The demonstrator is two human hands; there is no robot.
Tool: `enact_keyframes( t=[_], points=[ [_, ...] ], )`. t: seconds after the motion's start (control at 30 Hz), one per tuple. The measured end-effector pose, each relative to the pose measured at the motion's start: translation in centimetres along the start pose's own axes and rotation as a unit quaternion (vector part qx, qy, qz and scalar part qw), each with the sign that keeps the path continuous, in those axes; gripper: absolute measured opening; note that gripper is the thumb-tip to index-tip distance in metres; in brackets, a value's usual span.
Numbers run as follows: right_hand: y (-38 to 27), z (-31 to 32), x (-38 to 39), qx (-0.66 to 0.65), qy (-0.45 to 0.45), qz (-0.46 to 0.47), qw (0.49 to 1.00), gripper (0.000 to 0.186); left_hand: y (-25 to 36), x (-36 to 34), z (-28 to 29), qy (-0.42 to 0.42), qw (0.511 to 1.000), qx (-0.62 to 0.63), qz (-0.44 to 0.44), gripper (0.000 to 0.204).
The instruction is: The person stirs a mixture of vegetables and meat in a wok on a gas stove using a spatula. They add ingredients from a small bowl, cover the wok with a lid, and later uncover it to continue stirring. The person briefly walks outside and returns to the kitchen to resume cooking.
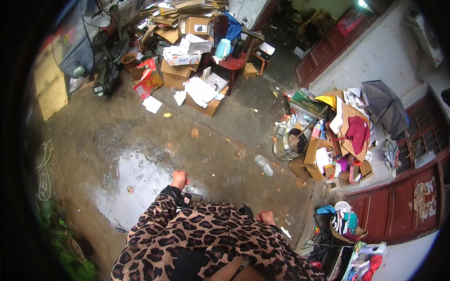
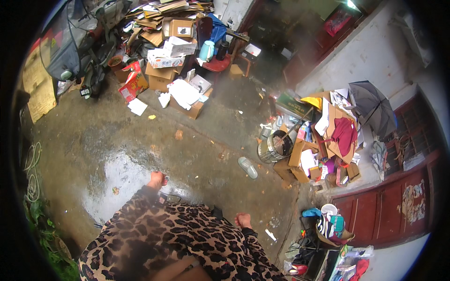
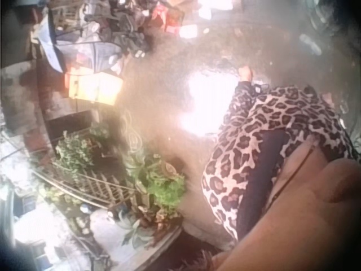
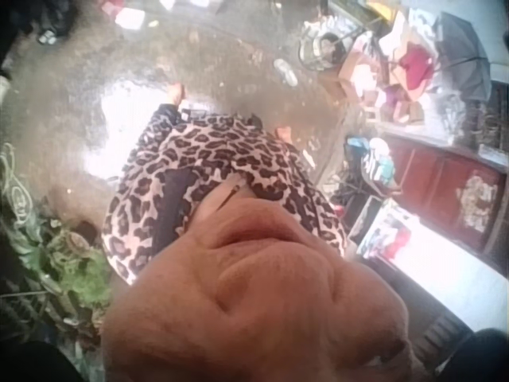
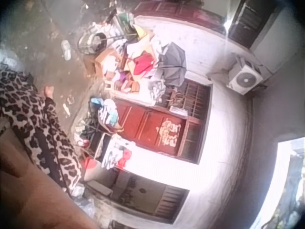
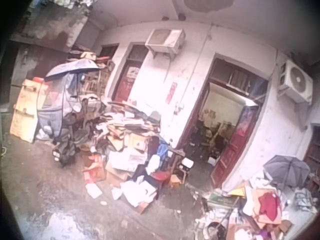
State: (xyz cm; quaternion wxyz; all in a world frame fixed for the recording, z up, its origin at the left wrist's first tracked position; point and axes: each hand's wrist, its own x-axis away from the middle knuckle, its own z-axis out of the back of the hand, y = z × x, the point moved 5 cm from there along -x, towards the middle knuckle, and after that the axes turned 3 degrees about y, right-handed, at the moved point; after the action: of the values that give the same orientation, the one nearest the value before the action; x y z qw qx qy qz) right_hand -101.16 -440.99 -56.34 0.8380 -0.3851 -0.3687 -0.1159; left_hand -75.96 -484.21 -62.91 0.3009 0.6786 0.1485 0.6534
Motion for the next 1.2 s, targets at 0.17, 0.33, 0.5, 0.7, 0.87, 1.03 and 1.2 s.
enact_keyframes(
  t=[0.17,0.33,0.5,0.7,0.87,1.03,1.2],
  points=[
    [0.9,-0.4,-0.5,0.009,-0.002,-0.020,1.000,0.011,-0.1,0.2,0.6,-0.001,1.000,-0.012,0.008,0.022],
    [1.7,-0.7,-0.4,0.003,-0.009,-0.007,1.000,0.010,0.1,1.0,1.3,0.015,1.000,-0.004,-0.001,0.022],
    [2.3,-1.1,0.1,-0.038,-0.024,0.009,0.999,0.008,0.4,1.5,1.6,0.033,0.999,-0.002,0.003,0.021],
    [3.0,-1.4,0.4,-0.018,-0.015,-0.003,1.000,0.006,0.2,1.5,1.7,0.017,1.000,-0.017,0.000,0.020],
    [4.1,-1.4,0.9,-0.036,-0.030,0.020,0.999,0.007,0.0,2.0,1.9,0.024,0.999,-0.032,-0.003,0.017],
    [5.6,-1.0,2.1,-0.095,-0.031,0.015,0.995,0.011,-0.5,2.3,1.9,0.019,1.000,-0.025,0.002,0.019],
    [6.3,-0.6,3.5,-0.058,-0.007,0.015,0.998,0.013,-1.5,1.1,1.3,-0.004,0.998,-0.062,0.003,0.025]
  ],
)
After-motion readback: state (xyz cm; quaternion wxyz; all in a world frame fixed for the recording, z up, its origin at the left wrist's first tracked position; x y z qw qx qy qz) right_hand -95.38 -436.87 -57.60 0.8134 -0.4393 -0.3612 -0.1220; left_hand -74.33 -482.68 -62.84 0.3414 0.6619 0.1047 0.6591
